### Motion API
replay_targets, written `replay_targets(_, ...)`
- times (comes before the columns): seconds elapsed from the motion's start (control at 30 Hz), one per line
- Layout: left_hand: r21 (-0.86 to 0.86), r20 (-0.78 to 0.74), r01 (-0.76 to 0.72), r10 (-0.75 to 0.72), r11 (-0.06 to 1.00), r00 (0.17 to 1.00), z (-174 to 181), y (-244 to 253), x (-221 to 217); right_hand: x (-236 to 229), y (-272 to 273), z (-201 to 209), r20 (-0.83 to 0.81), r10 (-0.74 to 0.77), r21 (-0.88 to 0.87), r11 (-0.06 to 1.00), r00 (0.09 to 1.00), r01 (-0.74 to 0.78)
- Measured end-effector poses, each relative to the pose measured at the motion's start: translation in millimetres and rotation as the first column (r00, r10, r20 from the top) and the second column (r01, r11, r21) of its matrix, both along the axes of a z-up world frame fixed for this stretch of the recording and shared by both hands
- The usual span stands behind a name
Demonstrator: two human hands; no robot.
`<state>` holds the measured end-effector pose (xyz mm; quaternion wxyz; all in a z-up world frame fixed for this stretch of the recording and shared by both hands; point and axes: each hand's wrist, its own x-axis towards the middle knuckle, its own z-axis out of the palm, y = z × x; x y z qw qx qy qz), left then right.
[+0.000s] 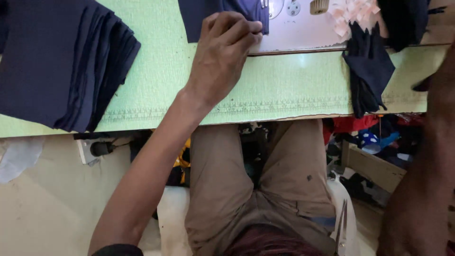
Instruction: Folding and stacking dark blue fabric pieces at a sewing workstation.
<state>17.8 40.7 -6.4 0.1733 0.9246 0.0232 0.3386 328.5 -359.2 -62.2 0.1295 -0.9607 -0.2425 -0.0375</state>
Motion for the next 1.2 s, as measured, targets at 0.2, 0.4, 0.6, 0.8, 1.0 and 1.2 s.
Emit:
replay_targets(0.2,0.110,-0.085,-0.066,0.075,0.992,0.993,3,25,16,-163,145,117,0.246,0.541,0.247,0.768,0.804,-0.592)
replay_targets(0.4,0.126,-0.044,-0.144,0.151,0.982,0.988,6,30,0,-212,199,71,0.145,0.623,0.394,0.676,0.768,-0.623)
replay_targets(0.6,0.103,0.001,-0.768,0.772,0.632,0.635,63,63,-143,-214,195,55,0.234,0.575,0.367,0.694,0.784,-0.619)
replay_targets(0.8,0.202,-0.196,-0.775,0.800,0.598,0.567,26,124,-177,-215,194,57,0.272,0.597,0.385,0.651,0.754,-0.654)
replay_targets(1.0,0.234,-0.391,-0.718,0.740,0.656,0.548,26,139,-180,-215,193,56,0.278,0.597,0.376,0.654,0.753,-0.657)
replay_targets(1.2,0.278,-0.425,-0.579,0.639,0.766,0.641,29,156,-175,-213,193,51,0.325,0.582,0.371,0.646,0.745,-0.666)
